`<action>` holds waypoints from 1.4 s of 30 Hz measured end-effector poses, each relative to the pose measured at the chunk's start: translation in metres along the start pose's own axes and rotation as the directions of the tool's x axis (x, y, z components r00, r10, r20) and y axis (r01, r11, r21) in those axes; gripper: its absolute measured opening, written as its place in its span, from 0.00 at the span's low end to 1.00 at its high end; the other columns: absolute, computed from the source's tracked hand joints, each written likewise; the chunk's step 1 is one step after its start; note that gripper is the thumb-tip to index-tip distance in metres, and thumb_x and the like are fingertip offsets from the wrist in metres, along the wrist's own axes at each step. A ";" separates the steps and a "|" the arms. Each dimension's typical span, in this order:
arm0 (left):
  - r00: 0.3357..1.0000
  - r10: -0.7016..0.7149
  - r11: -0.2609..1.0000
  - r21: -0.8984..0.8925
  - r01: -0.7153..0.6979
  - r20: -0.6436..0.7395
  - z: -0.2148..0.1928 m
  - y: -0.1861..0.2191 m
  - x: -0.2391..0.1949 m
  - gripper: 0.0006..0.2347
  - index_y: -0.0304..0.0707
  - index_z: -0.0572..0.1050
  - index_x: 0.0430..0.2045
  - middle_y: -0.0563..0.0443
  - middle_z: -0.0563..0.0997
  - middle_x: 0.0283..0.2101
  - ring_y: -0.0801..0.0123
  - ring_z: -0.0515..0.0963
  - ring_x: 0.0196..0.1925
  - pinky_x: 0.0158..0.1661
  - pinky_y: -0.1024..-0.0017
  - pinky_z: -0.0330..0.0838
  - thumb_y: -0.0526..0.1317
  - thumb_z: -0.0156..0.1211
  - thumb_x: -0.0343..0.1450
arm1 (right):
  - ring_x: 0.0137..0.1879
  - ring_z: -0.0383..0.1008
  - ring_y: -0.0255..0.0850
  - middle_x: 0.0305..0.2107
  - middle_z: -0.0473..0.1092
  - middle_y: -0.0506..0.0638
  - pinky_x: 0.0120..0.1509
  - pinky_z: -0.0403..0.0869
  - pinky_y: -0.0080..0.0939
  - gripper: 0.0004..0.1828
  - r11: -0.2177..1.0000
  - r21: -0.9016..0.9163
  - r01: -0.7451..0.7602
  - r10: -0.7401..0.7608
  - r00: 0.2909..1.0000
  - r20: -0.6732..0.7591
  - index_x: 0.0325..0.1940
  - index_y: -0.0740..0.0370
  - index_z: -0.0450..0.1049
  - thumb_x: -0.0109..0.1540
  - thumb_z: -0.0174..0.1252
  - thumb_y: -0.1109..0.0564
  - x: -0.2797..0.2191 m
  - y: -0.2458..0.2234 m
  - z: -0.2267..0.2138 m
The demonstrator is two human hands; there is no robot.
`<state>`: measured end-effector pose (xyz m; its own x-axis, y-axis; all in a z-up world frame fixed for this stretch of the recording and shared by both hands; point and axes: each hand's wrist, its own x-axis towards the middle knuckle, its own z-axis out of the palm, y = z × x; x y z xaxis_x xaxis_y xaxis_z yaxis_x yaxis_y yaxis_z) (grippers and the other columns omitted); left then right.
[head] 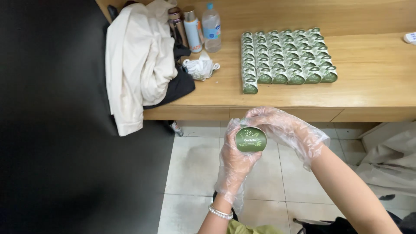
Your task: Taking small green packages from a table and arranging them on a display shelf.
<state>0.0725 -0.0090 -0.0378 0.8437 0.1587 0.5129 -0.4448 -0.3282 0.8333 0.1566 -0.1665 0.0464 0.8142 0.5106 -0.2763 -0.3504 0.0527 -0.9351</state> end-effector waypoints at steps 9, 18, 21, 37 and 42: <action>0.934 -0.021 0.995 0.096 -0.015 0.357 0.026 -0.054 0.122 0.42 0.35 0.56 0.62 0.34 0.62 0.67 0.42 0.71 0.65 0.56 0.56 0.74 0.44 0.80 0.57 | 0.43 0.77 0.37 0.35 0.77 0.50 0.52 0.75 0.39 0.09 0.996 0.001 -0.085 0.085 0.994 -0.074 0.41 0.67 0.78 0.60 0.64 0.58 0.114 0.020 -0.120; 0.491 -0.500 0.805 0.173 0.568 0.713 0.120 -0.166 0.114 0.39 0.30 0.56 0.64 0.40 0.74 0.50 0.56 0.76 0.49 0.50 0.62 0.74 0.49 0.74 0.65 | 0.42 0.76 0.34 0.35 0.78 0.48 0.47 0.74 0.35 0.08 0.986 -0.166 -0.008 -0.072 0.882 -0.466 0.43 0.63 0.78 0.61 0.63 0.59 0.132 0.056 -0.200; 0.198 -0.552 0.467 0.104 0.878 0.810 0.152 -0.169 0.122 0.32 0.26 0.64 0.59 0.44 0.75 0.43 0.66 0.76 0.38 0.41 0.67 0.77 0.47 0.70 0.65 | 0.41 0.75 0.36 0.34 0.80 0.50 0.47 0.73 0.38 0.09 0.898 -0.327 -0.294 0.057 0.815 -0.576 0.46 0.58 0.78 0.62 0.63 0.55 0.145 0.025 -0.194; 0.007 -0.118 -0.971 -0.116 0.207 0.993 0.271 -0.278 0.132 0.23 0.32 0.48 0.75 0.33 0.59 0.75 0.55 0.56 0.79 0.78 0.68 0.52 0.36 0.36 0.82 | 0.45 0.79 0.49 0.38 0.78 0.58 0.48 0.77 0.45 0.05 0.618 -0.781 -0.091 -0.329 0.872 -0.362 0.37 0.62 0.80 0.58 0.66 0.60 0.218 0.097 -0.269; -0.086 -0.147 -0.928 -0.107 0.358 0.985 0.294 -0.308 0.117 0.23 0.33 0.50 0.73 0.34 0.61 0.74 0.55 0.58 0.78 0.77 0.68 0.53 0.37 0.38 0.81 | 0.51 0.76 0.55 0.42 0.76 0.64 0.51 0.76 0.49 0.07 0.553 -0.832 0.057 -0.505 0.817 -0.279 0.35 0.67 0.80 0.54 0.68 0.62 0.233 0.107 -0.282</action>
<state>0.3965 -0.1635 -0.2957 0.2889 -0.8830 -0.3699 0.6824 0.4609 -0.5673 0.4397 -0.2841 -0.1810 0.9713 0.1506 0.1843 0.2377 -0.6555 -0.7168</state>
